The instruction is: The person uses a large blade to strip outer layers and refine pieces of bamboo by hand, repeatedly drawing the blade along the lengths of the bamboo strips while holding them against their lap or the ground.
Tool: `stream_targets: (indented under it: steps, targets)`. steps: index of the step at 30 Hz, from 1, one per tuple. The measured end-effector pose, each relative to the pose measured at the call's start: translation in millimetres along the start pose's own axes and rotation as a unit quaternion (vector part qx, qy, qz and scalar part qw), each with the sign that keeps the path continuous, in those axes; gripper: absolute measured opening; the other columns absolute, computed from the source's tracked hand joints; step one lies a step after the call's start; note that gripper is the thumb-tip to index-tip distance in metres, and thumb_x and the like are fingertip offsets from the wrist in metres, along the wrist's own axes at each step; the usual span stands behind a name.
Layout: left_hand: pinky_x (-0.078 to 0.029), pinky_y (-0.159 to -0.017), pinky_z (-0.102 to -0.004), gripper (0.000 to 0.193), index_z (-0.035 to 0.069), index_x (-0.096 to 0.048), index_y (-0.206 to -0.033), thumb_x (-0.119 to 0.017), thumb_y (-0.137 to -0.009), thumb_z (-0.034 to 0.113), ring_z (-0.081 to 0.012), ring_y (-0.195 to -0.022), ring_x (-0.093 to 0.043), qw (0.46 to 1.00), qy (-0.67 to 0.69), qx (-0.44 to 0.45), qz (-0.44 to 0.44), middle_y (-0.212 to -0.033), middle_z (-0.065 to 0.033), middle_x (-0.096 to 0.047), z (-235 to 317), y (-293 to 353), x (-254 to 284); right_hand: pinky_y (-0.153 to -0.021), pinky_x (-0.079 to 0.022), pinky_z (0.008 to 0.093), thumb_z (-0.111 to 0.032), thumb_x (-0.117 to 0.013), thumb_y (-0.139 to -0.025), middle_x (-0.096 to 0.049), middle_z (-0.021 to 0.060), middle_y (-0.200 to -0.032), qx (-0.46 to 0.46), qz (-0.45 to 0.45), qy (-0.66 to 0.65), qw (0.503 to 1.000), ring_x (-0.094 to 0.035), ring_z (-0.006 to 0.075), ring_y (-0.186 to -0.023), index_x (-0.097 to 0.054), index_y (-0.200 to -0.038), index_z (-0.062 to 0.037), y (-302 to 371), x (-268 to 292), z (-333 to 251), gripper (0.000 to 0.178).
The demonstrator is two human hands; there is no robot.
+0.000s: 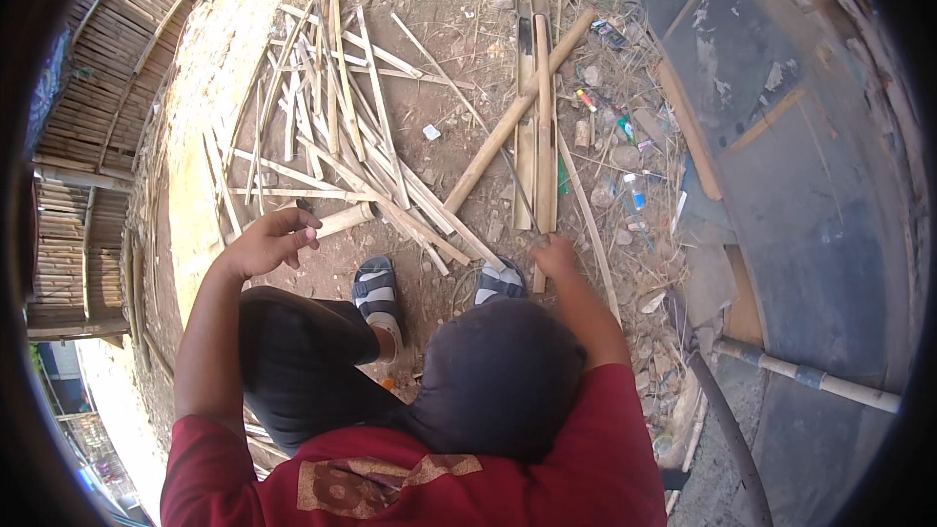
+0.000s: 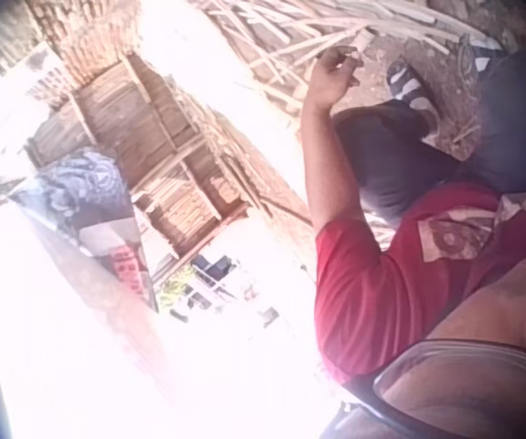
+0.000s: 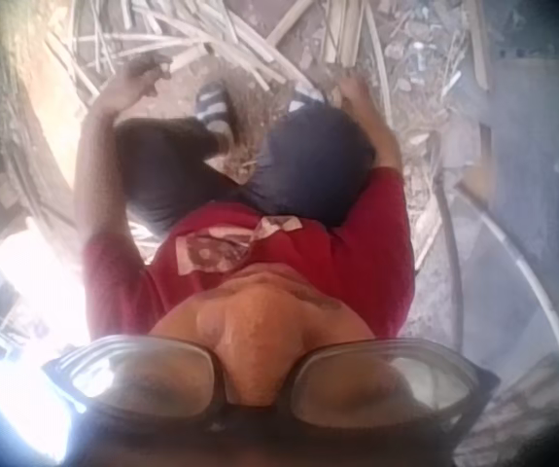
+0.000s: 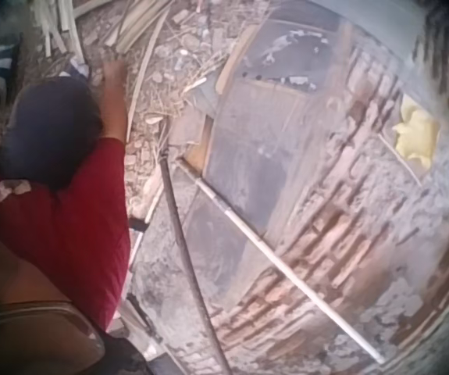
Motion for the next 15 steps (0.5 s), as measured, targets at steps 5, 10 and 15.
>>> stream_targets:
  steps: [5,10,15]
  targets:
    - [-0.054,-0.067,-0.0269,0.040,0.003,-0.061,-0.124,-0.066,-0.101,0.034,-0.0116,-0.087,-0.064,1.000,-0.019,-0.005,0.003,-0.098,-0.0068,-0.070,2.6,1.2,0.6,-0.084,-0.054,0.0435,-0.034,-0.084,-0.072,-0.074,0.0199,-0.093,-0.052,-0.068,-0.121,0.989,-0.071,0.0352,-0.088,-0.074,-0.098,-0.0002,2.5,-1.9,1.2,0.044]
    - [-0.051,-0.065,-0.0262,0.034,0.006,-0.064,-0.116,-0.065,-0.101,0.036,-0.0090,-0.084,-0.061,1.000,-0.006,-0.005,0.006,-0.096,-0.0027,-0.069,9.4,1.1,-2.0,-0.087,-0.052,0.0404,-0.036,-0.086,-0.070,-0.072,0.0193,-0.097,-0.034,-0.002,0.007,0.999,-0.070,0.0306,-0.091,-0.075,-0.097,-0.0004,0.1,-17.4,21.5,0.045]
    - [-0.052,-0.064,-0.0260,0.034,0.005,-0.064,-0.115,-0.065,-0.101,0.036,-0.0093,-0.084,-0.062,1.000,0.000,-0.006,0.009,-0.095,-0.0022,-0.069,-6.0,3.6,1.2,-0.087,-0.052,0.0387,-0.028,-0.085,-0.073,-0.074,0.0161,-0.100,-0.069,-0.087,-0.096,0.989,-0.070,0.0275,-0.092,-0.073,-0.107,-0.0010,-3.3,-15.0,-1.6,0.045]
Point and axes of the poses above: each hand's wrist, its own y-axis away from the middle knuckle, its own x-axis out of the back of the hand, z = x × y, the point moved 5 cm from there along -y, towards the middle knuckle
